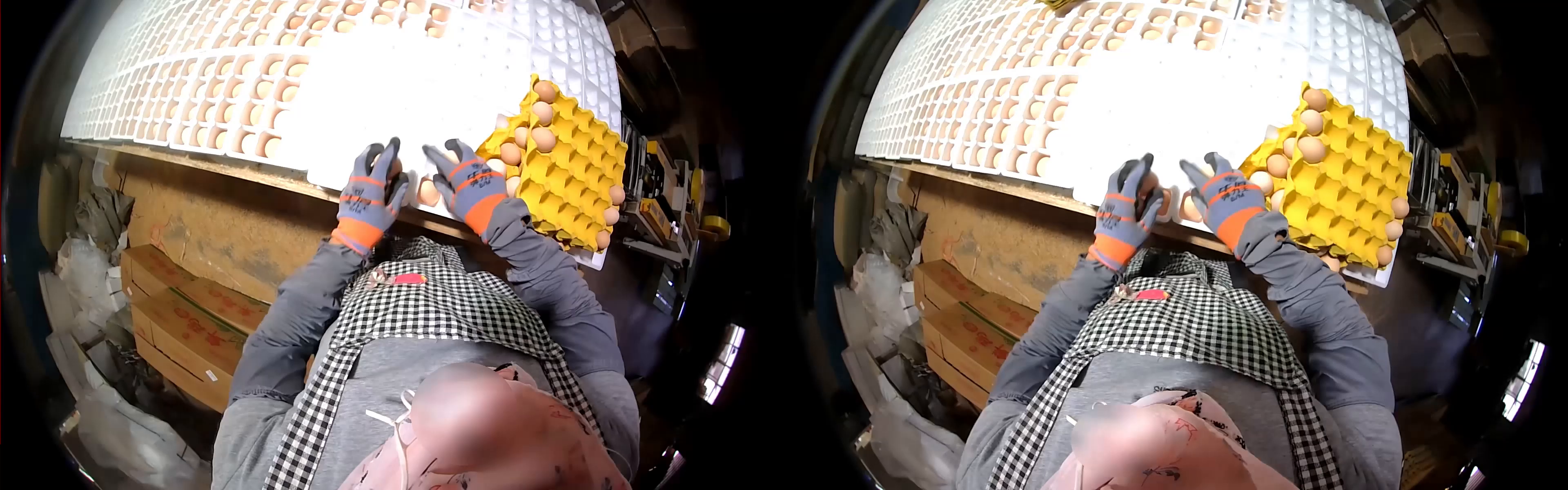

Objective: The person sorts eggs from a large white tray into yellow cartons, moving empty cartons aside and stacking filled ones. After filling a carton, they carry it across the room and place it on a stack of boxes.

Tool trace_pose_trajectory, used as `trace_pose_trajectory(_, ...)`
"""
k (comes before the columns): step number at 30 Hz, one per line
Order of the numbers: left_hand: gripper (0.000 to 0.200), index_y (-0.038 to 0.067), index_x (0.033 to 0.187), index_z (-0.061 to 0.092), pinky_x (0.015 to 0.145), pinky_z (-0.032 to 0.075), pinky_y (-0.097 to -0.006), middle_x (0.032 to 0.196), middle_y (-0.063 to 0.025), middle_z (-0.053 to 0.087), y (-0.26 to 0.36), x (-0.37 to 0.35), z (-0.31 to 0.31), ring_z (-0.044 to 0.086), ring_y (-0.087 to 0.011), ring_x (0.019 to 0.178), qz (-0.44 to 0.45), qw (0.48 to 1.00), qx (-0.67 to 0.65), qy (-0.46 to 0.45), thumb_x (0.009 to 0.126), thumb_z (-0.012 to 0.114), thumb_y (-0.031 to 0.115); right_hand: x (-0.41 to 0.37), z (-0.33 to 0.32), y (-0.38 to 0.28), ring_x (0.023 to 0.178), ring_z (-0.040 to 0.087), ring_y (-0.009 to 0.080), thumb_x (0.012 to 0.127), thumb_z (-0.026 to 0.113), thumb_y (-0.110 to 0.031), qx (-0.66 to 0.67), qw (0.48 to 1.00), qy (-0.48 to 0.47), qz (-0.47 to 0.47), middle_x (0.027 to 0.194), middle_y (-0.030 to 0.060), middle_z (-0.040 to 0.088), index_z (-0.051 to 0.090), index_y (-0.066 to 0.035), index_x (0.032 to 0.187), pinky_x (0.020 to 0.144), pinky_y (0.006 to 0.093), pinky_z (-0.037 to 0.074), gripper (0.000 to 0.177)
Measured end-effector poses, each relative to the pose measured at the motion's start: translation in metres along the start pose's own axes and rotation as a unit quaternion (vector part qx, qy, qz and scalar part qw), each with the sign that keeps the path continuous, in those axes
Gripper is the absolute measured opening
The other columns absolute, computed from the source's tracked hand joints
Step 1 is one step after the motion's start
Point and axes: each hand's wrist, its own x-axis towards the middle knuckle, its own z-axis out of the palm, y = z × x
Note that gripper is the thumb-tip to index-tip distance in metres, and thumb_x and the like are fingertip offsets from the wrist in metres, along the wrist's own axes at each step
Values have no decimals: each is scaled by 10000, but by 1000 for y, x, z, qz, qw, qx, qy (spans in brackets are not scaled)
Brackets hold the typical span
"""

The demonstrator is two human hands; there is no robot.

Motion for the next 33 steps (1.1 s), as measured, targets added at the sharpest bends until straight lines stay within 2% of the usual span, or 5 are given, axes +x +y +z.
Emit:
trace_pose_trajectory(9,442,69,1283,558,989,416,-352,1306,-182,509,-21,98,48,485,-310,1223,-22,929,-366,51,872,634,212,68,15,34,1287,404,387,918,477,-396,-28,984,173,-28,1386,211,452,422,-107,1394,1098,439,290,560)
trace_pose_trajectory(13,471,130,1340,518,1135,137,-486,1417,-108,464,-68,110,86,380,-288,1340,62,961,249,-108,933,502,366,11,-44,19,1262,457,337,895,535,-150,117,965,206,-110,1367,164,490,508,-122,1346,1049,399,385,453)
trace_pose_trajectory(21,599,159,1398,462,735,516,-291,1193,-101,602,88,169,130,635,-162,873,151,970,-155,-111,834,522,-35,-43,-78,140,1098,556,260,771,663,-103,28,983,179,15,1288,39,558,587,-254,1277,943,366,461,534)
trace_pose_trajectory(26,596,181,1225,564,909,475,-427,1230,-137,531,112,176,180,530,-391,1092,193,954,120,-195,663,754,125,-148,-89,228,1016,607,234,840,602,-166,679,568,464,30,1096,110,619,531,-50,1281,900,334,512,461)
trace_pose_trajectory(33,412,72,1202,570,876,531,-330,1082,-94,587,98,218,165,598,-195,984,-54,790,-597,-124,813,681,154,-162,-102,276,1168,560,302,805,679,-500,47,884,118,450,1268,175,577,555,-150,1321,948,378,465,635)
